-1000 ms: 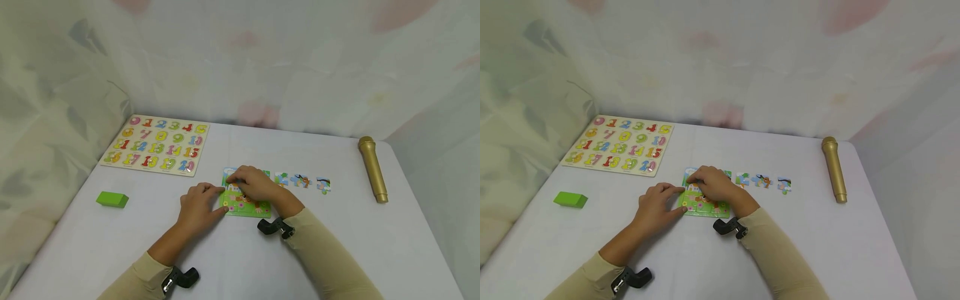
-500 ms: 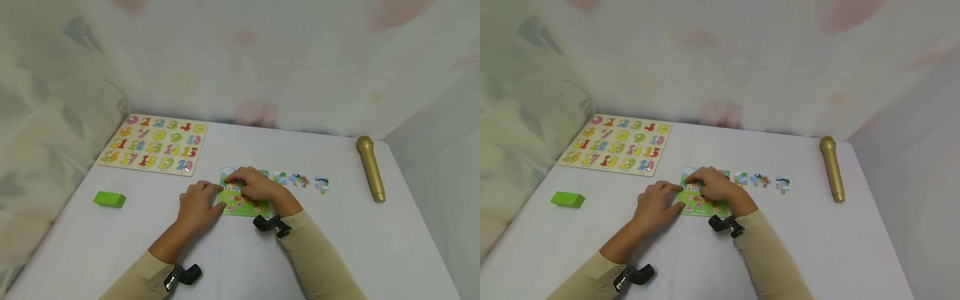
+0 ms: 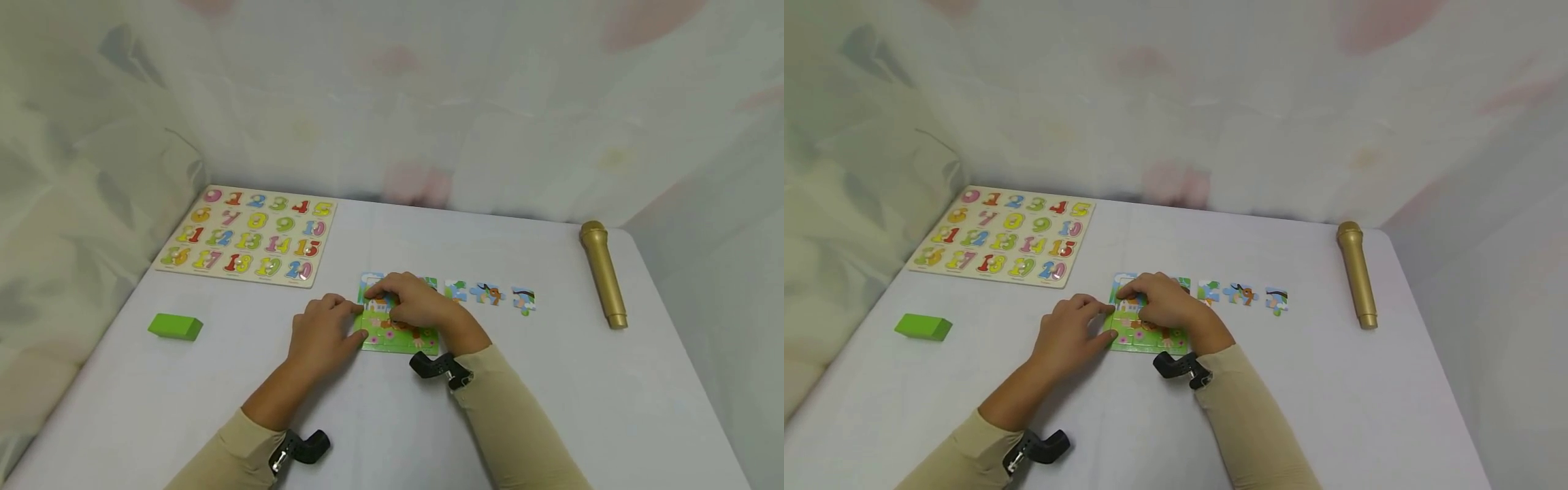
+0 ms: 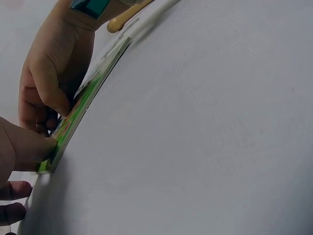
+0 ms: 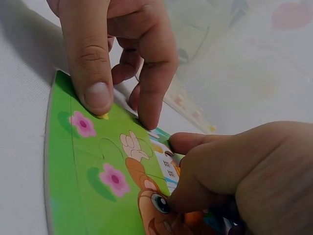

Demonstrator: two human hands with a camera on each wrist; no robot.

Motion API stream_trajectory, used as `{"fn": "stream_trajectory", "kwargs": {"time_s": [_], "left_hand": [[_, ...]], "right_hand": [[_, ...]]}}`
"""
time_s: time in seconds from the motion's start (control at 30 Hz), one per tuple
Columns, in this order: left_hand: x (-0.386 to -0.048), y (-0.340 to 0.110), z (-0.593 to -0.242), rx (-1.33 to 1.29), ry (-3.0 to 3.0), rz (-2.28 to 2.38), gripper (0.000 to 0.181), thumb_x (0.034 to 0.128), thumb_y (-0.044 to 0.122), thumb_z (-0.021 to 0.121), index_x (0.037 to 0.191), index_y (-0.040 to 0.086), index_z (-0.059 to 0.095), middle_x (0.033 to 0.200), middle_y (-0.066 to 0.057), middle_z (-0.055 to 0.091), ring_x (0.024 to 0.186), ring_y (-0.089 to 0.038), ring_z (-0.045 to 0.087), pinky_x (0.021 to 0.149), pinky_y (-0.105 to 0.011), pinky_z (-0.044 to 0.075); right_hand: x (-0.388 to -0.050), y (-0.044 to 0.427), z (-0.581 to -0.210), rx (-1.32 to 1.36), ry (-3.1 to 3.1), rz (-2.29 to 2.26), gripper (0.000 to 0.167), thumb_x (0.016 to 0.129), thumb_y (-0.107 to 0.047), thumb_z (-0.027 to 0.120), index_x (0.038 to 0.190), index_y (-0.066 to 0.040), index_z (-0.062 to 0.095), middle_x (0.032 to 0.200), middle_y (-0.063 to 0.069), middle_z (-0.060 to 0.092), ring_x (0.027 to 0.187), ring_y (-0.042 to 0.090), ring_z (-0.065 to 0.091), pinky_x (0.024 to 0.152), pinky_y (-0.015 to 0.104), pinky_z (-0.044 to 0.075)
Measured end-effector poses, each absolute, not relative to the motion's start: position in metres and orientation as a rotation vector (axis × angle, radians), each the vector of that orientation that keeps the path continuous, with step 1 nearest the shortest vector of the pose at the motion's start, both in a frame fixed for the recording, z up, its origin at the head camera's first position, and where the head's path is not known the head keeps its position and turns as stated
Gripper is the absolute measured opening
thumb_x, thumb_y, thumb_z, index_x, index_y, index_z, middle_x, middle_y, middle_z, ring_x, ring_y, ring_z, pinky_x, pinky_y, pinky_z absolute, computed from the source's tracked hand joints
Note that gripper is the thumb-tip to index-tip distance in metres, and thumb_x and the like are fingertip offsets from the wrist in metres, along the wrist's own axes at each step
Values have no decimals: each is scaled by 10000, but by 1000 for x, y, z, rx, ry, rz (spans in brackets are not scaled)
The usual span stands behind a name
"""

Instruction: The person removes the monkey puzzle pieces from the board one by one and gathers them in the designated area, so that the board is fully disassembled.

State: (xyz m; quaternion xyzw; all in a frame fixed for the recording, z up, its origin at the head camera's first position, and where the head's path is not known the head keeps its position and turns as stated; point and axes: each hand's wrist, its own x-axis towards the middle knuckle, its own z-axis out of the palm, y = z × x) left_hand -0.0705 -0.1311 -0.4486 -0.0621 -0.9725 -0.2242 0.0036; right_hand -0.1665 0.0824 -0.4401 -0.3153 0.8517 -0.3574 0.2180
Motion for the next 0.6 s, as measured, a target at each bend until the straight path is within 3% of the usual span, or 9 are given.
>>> {"fn": "stream_trajectory", "kwargs": {"time_s": [0.37, 0.6], "left_hand": [[-72, -133, -444, -211, -3056, -702, 425, 867, 337, 902, 1240, 171, 786, 1263, -99, 670, 1158, -371, 601, 839, -584, 470], [-74, -134, -446, -193, -3063, -738, 443, 859, 352, 905, 1252, 187, 786, 1272, -87, 675, 1171, -365, 599, 846, -585, 467]], "right_hand": [[-164, 81, -440, -850, 2398, -965, 567, 886, 80, 714, 1374, -208, 704, 1271, -52, 655, 1045, 197, 505, 864, 349, 463], [-160, 77, -438, -810, 2469, -878, 525, 904, -5, 744, 1371, -240, 702, 1313, -52, 642, 1261, 216, 520, 1111, 499, 381]]}}
